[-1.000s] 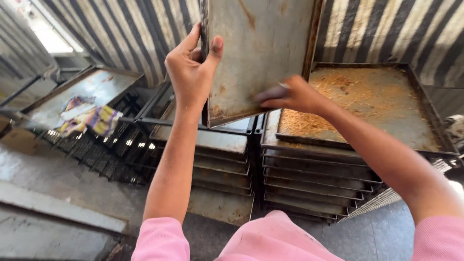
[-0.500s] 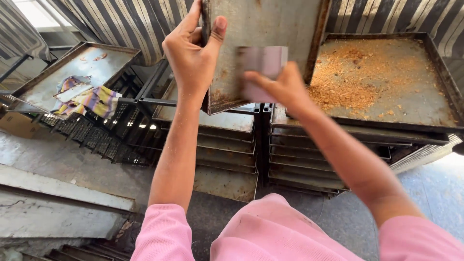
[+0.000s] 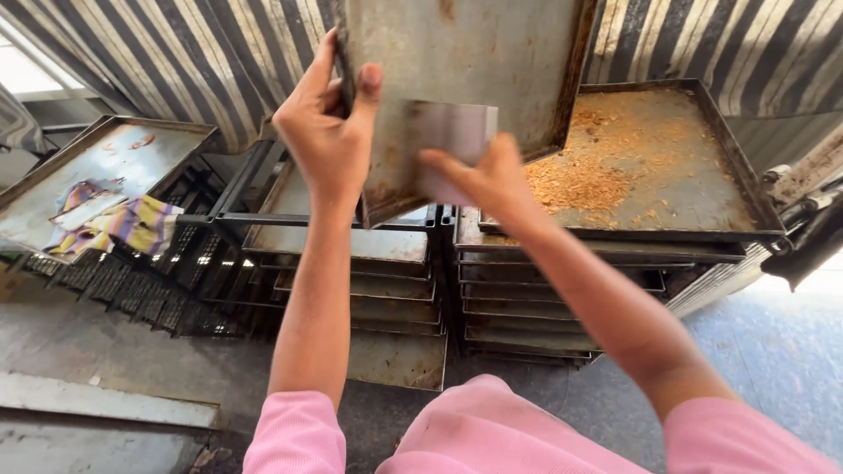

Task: The person scrapes baked residue off metal baking trays using a metal scraper. They repeatedly tilt and scrape each tray, then place it into a stack. The person handles multiple trays one at a time throughout the clip.

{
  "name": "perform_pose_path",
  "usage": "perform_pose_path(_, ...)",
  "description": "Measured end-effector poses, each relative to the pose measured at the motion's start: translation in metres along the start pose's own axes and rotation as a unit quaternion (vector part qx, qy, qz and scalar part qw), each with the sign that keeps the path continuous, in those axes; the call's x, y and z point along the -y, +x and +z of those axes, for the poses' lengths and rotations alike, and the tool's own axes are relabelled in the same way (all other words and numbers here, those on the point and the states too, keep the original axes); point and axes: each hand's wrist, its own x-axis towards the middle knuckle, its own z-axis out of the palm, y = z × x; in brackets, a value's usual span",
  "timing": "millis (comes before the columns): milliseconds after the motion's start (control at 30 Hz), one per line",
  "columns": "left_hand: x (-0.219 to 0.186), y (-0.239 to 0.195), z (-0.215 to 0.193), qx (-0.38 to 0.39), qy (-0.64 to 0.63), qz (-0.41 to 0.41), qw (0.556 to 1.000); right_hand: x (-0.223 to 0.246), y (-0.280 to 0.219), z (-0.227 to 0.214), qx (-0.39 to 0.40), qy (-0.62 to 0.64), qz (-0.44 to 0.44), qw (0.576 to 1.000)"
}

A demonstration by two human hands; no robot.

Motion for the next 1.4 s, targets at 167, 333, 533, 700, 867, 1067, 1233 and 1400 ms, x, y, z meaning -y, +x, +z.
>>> perform_pose_path(167,-0.01,-0.006,-0.01,0.032,0.006,-0.008,0.999,-0.116,0.044,-0.089,-0.124,-0.197,0.11,0.966)
perform_pose_path(333,-0.028,0.002,-0.004,0.025,0.023,0.016,0.999,-0.15,0.066,-0.15,-0.118,-0.277,0.143,0.943)
perform_pose_path(533,-0.052,0.0,0.011,0.046,-0.001,0.03,0.998,-0.073,-0.01,-0.245,-0.34,-0.005,-0.013,0.94)
perform_pose_path(700,-0.058,-0.004,0.028,0.082,0.063,0.056,0.993,-0.072,0.023,-0.188,-0.334,0.081,-0.053,0.938)
perform_pose_path(867,-0.046,-0.009,0.011,0.073,0.164,0.096,0.979,-0.141,0.072,-0.101,-0.163,0.041,-0.107,0.98)
perform_pose_path(1067,-0.032,-0.037,-0.072,-0.006,0.065,-0.05,0.997,-0.082,0.041,-0.116,-0.133,0.125,-0.06,0.981)
perform_pose_path(1233,-0.06,-0.082,-0.163,-0.122,0.062,-0.136,0.981,-0.018,0.015,-0.114,-0.152,0.203,-0.153,0.955)
perform_pose_path(1400,-0.121,-0.167,-0.254,-0.217,0.156,-0.229,0.936,-0.045,0.016,-0.134,-0.058,0.346,-0.123,0.928)
